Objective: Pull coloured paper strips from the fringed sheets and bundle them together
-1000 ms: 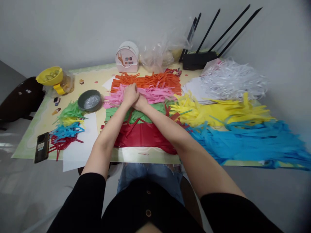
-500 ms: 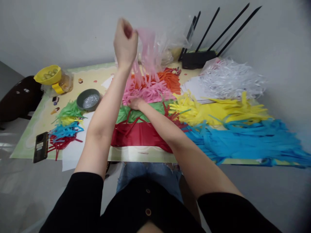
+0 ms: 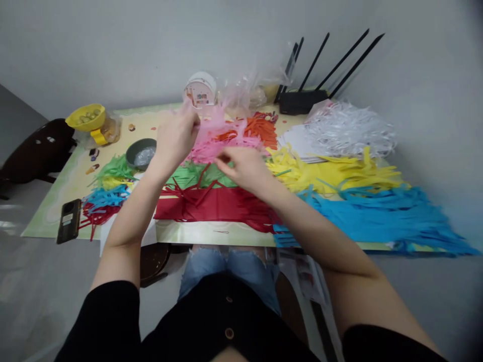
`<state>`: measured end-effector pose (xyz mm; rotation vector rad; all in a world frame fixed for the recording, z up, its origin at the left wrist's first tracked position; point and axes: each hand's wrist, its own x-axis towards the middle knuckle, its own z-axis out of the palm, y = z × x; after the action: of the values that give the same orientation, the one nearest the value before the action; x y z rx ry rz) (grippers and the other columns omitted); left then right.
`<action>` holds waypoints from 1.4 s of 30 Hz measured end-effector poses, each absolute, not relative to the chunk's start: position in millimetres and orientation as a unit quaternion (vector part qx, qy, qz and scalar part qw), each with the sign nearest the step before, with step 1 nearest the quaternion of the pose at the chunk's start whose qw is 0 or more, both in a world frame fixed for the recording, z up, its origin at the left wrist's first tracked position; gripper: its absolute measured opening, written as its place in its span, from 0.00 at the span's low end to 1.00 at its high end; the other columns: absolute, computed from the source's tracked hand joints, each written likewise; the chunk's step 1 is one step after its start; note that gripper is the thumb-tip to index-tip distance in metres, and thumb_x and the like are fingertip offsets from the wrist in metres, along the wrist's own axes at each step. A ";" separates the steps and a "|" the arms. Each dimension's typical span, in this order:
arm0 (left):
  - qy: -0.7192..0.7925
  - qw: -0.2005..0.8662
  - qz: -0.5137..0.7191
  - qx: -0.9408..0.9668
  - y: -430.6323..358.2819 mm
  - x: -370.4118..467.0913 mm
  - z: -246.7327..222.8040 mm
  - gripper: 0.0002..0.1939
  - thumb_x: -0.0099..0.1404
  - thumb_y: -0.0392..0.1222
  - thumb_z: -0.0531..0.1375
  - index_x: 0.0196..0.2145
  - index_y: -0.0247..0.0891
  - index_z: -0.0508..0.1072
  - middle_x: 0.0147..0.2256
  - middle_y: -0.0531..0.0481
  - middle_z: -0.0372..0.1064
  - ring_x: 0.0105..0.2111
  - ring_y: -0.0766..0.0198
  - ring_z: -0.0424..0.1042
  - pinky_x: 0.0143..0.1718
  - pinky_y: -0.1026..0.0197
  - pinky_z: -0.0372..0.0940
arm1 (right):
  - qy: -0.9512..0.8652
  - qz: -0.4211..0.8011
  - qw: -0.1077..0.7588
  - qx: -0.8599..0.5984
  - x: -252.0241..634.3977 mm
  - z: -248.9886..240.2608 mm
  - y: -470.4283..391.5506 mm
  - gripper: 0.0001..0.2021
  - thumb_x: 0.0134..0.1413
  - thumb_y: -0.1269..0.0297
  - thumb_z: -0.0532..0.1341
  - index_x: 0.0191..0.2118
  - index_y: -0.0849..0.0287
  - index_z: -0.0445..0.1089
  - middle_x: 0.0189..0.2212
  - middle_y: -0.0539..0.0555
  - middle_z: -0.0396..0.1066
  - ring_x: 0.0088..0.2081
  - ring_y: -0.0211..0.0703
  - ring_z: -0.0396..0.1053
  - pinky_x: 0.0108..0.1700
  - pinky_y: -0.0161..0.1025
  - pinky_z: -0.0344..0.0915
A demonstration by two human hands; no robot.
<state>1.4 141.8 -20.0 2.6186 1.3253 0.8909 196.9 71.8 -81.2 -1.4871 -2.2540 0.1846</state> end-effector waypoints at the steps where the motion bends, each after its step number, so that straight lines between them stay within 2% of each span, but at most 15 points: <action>1: 0.464 0.021 0.263 0.846 129.6 4.3 -23.4 0.06 0.69 0.38 0.58 0.40 0.39 0.76 0.36 0.45 0.76 0.46 0.49 0.76 0.54 0.49 0.68 | -0.808 0.033 0.287 -0.514 201.2 -71.0 62.1 0.19 0.71 0.57 0.54 0.57 0.60 0.73 0.54 0.65 0.77 0.56 0.60 0.73 0.61 0.60 0.68; 3: 0.497 0.001 0.205 0.843 107.1 10.6 -24.4 0.08 0.67 0.37 0.58 0.39 0.38 0.78 0.38 0.42 0.78 0.44 0.48 0.77 0.50 0.50 0.68 | -0.798 -0.007 0.380 -0.468 205.9 -59.3 52.7 0.25 0.65 0.55 0.61 0.64 0.58 0.68 0.62 0.65 0.70 0.64 0.64 0.65 0.67 0.64 0.61; 4: 0.493 0.004 0.182 0.851 96.3 12.4 -23.2 0.09 0.67 0.36 0.58 0.39 0.38 0.78 0.38 0.41 0.79 0.43 0.49 0.78 0.49 0.51 0.68 | -0.800 -0.007 0.389 -0.456 207.1 -57.6 51.8 0.26 0.62 0.57 0.63 0.64 0.58 0.68 0.63 0.66 0.70 0.65 0.64 0.64 0.67 0.64 0.60; 7: 0.442 0.059 0.170 0.879 68.6 6.3 -18.2 0.09 0.66 0.38 0.59 0.38 0.36 0.80 0.35 0.43 0.79 0.38 0.54 0.77 0.44 0.55 0.68 | -0.822 0.057 0.331 -0.460 212.4 -59.0 52.4 0.14 0.57 0.65 0.62 0.49 0.59 0.75 0.47 0.63 0.77 0.51 0.59 0.71 0.56 0.55 0.67; 9: 0.423 0.106 0.195 0.879 57.8 -5.9 -16.3 0.08 0.66 0.40 0.60 0.36 0.36 0.79 0.32 0.46 0.78 0.35 0.58 0.75 0.42 0.57 0.68 | -0.829 0.107 0.297 -0.462 219.5 -55.6 47.7 0.04 0.56 0.65 0.62 0.36 0.59 0.73 0.34 0.58 0.75 0.40 0.51 0.71 0.45 0.46 0.65; 11: 0.407 0.167 0.223 0.870 53.1 -18.8 -16.3 0.09 0.66 0.42 0.60 0.33 0.36 0.77 0.31 0.48 0.77 0.32 0.62 0.74 0.39 0.60 0.67 | -0.827 0.139 0.297 -0.457 227.9 -45.4 37.6 0.07 0.55 0.62 0.64 0.29 0.58 0.69 0.28 0.53 0.70 0.34 0.45 0.66 0.39 0.41 0.60; 15: 0.372 0.296 0.291 0.830 51.4 -31.9 -21.9 0.08 0.66 0.44 0.60 0.33 0.37 0.74 0.29 0.50 0.73 0.30 0.67 0.71 0.34 0.63 0.67 | -0.795 0.225 0.329 -0.457 240.8 -22.7 17.6 0.11 0.54 0.63 0.65 0.26 0.58 0.64 0.22 0.47 0.62 0.28 0.37 0.58 0.34 0.38 0.53; 20: 0.369 0.318 0.397 0.778 49.4 -26.9 -32.8 0.09 0.66 0.48 0.63 0.38 0.41 0.73 0.27 0.54 0.67 0.26 0.68 0.67 0.27 0.65 0.64 | -0.730 0.273 0.460 -0.426 249.2 -25.5 11.8 0.06 0.54 0.64 0.69 0.31 0.58 0.71 0.26 0.46 0.66 0.29 0.36 0.63 0.35 0.37 0.61; 22: 0.352 0.332 0.421 0.767 47.5 -24.3 -33.6 0.11 0.66 0.50 0.64 0.41 0.42 0.74 0.28 0.53 0.69 0.27 0.67 0.69 0.28 0.64 0.65 | -0.710 0.287 0.504 -0.400 251.6 -30.4 10.8 0.07 0.53 0.61 0.71 0.36 0.56 0.74 0.30 0.46 0.70 0.32 0.38 0.67 0.37 0.39 0.65; 25: 0.333 0.334 0.430 0.770 42.5 -23.0 -28.6 0.14 0.65 0.52 0.65 0.42 0.41 0.77 0.35 0.48 0.76 0.35 0.63 0.75 0.36 0.60 0.71 | -0.685 0.297 0.542 -0.385 254.7 -35.3 7.6 0.12 0.53 0.53 0.72 0.37 0.54 0.76 0.32 0.48 0.73 0.35 0.40 0.69 0.40 0.40 0.68; 28: 0.330 0.316 0.418 0.785 37.2 -23.7 -21.9 0.14 0.63 0.51 0.67 0.43 0.40 0.79 0.42 0.45 0.79 0.44 0.59 0.77 0.44 0.58 0.73 | -0.671 0.298 0.559 -0.386 256.7 -39.5 5.2 0.20 0.50 0.41 0.72 0.33 0.53 0.73 0.31 0.48 0.69 0.34 0.40 0.67 0.39 0.40 0.66; 31: 0.337 0.301 0.398 0.798 34.5 -23.8 -20.3 0.12 0.63 0.49 0.66 0.40 0.39 0.79 0.39 0.45 0.78 0.43 0.58 0.77 0.45 0.57 0.73 | -0.647 0.310 0.579 -0.388 256.5 -44.5 3.8 0.26 0.48 0.33 0.70 0.32 0.52 0.68 0.31 0.49 0.65 0.31 0.40 0.62 0.34 0.39 0.61; 36: 0.372 0.252 0.404 0.797 33.3 -21.3 -24.7 0.10 0.67 0.47 0.64 0.43 0.42 0.77 0.39 0.46 0.76 0.40 0.59 0.76 0.42 0.57 0.73 | -0.584 0.361 0.630 -0.363 253.4 -46.9 -0.9 0.26 0.42 0.40 0.77 0.30 0.54 0.67 0.29 0.47 0.63 0.26 0.35 0.53 0.29 0.38 0.51; 39: 0.365 0.248 0.416 0.795 33.5 -22.1 -26.1 0.10 0.67 0.47 0.63 0.44 0.44 0.78 0.41 0.46 0.77 0.42 0.59 0.77 0.43 0.56 0.73 | -0.586 0.360 0.632 -0.358 255.3 -44.4 -4.6 0.22 0.42 0.45 0.77 0.26 0.55 0.69 0.26 0.48 0.66 0.26 0.36 0.58 0.30 0.38 0.53; 42: 0.318 0.277 0.408 0.810 34.5 -26.1 -25.5 0.09 0.66 0.45 0.60 0.37 0.43 0.80 0.37 0.47 0.78 0.41 0.59 0.77 0.46 0.54 0.73 | -0.636 0.353 0.591 -0.349 261.2 -40.4 -8.4 0.12 0.47 0.58 0.73 0.24 0.55 0.73 0.26 0.50 0.72 0.28 0.38 0.64 0.33 0.40 0.59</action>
<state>-26.1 34.5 -25.5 2.1734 0.8541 1.0957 261.2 -8.4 -40.4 -0.8115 -1.4787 0.8220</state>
